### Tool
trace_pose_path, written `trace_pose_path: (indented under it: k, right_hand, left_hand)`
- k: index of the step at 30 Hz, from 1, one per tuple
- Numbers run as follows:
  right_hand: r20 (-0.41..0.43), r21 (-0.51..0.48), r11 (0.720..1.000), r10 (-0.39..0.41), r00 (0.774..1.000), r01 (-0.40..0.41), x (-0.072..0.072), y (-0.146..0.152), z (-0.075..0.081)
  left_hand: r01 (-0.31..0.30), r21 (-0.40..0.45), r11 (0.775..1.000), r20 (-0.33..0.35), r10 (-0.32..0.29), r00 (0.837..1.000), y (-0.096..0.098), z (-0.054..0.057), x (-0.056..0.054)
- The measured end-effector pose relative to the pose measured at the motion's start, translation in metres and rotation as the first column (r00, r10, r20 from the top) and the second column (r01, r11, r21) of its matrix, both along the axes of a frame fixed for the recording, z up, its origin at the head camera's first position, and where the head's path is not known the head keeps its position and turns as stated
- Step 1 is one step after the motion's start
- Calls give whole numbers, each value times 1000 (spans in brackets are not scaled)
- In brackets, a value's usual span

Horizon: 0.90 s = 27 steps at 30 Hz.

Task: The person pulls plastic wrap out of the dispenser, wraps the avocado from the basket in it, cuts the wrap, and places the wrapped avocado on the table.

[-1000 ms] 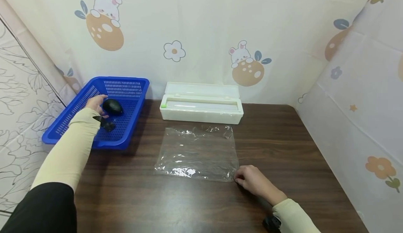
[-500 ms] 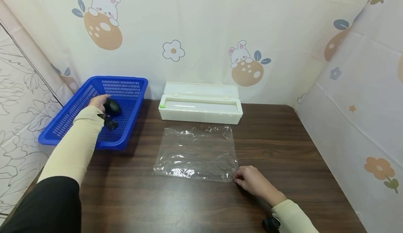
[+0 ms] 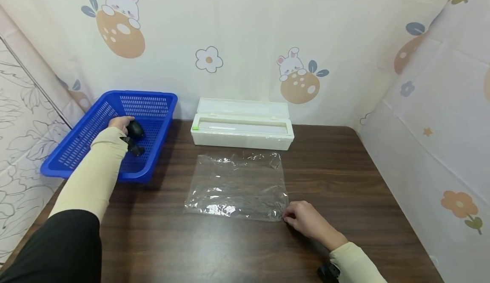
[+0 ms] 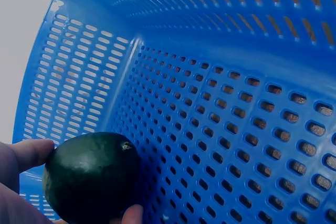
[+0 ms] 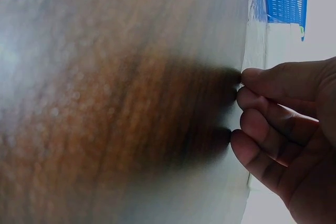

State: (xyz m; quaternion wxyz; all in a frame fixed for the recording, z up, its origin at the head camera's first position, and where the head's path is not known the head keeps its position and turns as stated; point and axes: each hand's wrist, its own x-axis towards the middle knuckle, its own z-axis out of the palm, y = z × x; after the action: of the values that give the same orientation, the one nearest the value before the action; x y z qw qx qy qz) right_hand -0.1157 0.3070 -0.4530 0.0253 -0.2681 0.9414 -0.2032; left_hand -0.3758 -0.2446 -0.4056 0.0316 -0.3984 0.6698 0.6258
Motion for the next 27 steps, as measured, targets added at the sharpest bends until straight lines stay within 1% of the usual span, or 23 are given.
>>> trace_pose_path:
  k: [3, 4, 5, 7, 9, 10, 11, 12, 14, 17, 20, 23, 27]
  right_hand:
    - [-9, -4, 1000, 4, 1000, -4, 0, 0, 0]
    - [-8, -3, 1000, 3, 1000, -3, 0, 0, 0]
    - [-10, -2, 1000, 2, 1000, -2, 0, 0, 0]
    - [-16, -3, 1000, 7, 1000, -7, 1, 0, 0]
    - [-20, -5, 1000, 14, 1000, -14, 1, 0, 0]
    - [-24, -4, 1000, 17, 1000, -17, 0, 0, 0]
    - [-30, -5, 1000, 23, 999, -23, 1, 0, 0]
    - [-34, -6, 1000, 30, 999, -30, 1, -1, 0]
    - [-34, -3, 999, 36, 999, -36, 0, 0, 0]
    - [-35, 4, 999, 34, 999, -34, -1, 0, -1]
    - [-37, 9, 999, 31, 999, -31, -2, 2, -1]
    - [-50, 10, 999, 33, 998, -32, -2, 2, -2]
    - [-75, 5, 999, 46, 996, -46, -1, 1, -2]
  left_hand:
    - [-31, 23, 999, 9, 31, 999, -3, -1, -5]
    - [-42, 34, 999, 5, 42, 999, -8, -7, -11]
    - [-56, 40, 998, 1, 56, 998, -14, -16, -19]
    - [-96, 31, 995, -3, 96, 995, -27, -38, -41]
    - [-109, 40, 993, 1, 109, 994, -37, -50, -51]
    - [-113, 48, 992, 4, 113, 994, -39, -53, -53]
    - [-116, 51, 992, 11, 115, 993, -38, -50, -51]
    - [-121, 63, 991, 16, 120, 993, -34, -43, -45]
    - [-103, 119, 988, 35, 100, 994, -24, -21, -26]
    - [-111, 194, 975, 56, 102, 993, -16, -2, -10]
    - [-120, 258, 959, 63, 107, 992, -13, 7, -1]
    - [-113, 304, 946, 55, 101, 993, -13, 11, 4]
    - [-106, 374, 921, 41, 98, 994, -13, 17, 9]
